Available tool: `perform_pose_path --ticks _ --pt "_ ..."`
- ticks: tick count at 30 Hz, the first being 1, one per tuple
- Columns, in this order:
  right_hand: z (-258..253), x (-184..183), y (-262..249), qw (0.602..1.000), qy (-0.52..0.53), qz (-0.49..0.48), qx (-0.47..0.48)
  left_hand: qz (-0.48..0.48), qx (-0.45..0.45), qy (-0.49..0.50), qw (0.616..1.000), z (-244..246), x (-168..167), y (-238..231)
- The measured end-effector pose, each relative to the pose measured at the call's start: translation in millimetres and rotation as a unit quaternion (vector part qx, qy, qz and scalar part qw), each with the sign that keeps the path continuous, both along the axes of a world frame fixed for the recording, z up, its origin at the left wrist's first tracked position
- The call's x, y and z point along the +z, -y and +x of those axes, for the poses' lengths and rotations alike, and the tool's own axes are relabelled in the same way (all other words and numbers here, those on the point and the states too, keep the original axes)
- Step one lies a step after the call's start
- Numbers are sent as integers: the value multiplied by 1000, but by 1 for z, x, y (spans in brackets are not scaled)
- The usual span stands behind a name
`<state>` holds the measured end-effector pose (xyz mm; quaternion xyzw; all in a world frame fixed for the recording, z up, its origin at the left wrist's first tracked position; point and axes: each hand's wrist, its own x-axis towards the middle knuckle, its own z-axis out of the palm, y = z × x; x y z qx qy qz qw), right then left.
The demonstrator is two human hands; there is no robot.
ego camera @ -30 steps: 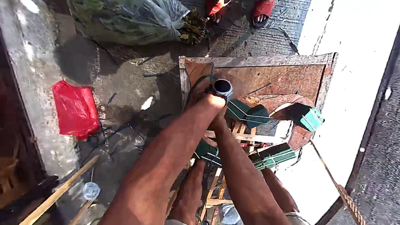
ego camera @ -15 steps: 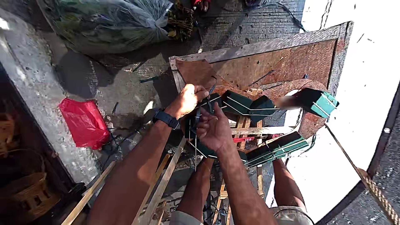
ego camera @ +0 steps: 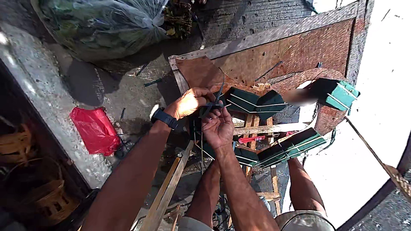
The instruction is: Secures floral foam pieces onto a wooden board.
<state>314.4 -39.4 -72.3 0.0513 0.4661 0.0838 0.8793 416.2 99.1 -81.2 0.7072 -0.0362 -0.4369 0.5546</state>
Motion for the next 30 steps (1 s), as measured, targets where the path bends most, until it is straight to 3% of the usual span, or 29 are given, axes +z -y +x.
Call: perform_pose_path --ticks 9,16,18,21,25,28,30 --pt "5 -10 3 1000 -10 -22 12 85 -149 149 974 11 -7 -12" --pt "5 -17 -1 993 -12 -87 77 75 -162 -41 983 42 5 -15" --pt "5 -17 -3 991 -19 -101 80 77 -172 -8 982 44 5 -16" --pt "6 -17 -2 992 -15 -99 79 101 -214 129 963 35 4 -16" --pt "6 -20 -1 994 -11 -86 65 82 -140 189 969 10 -15 -13" --pt "7 -17 0 999 -5 -46 14 17 -16 90 996 -1 -23 -7" --pt "6 -15 -1 1000 26 -7 -14 37 9 -15 999 4 -18 0"
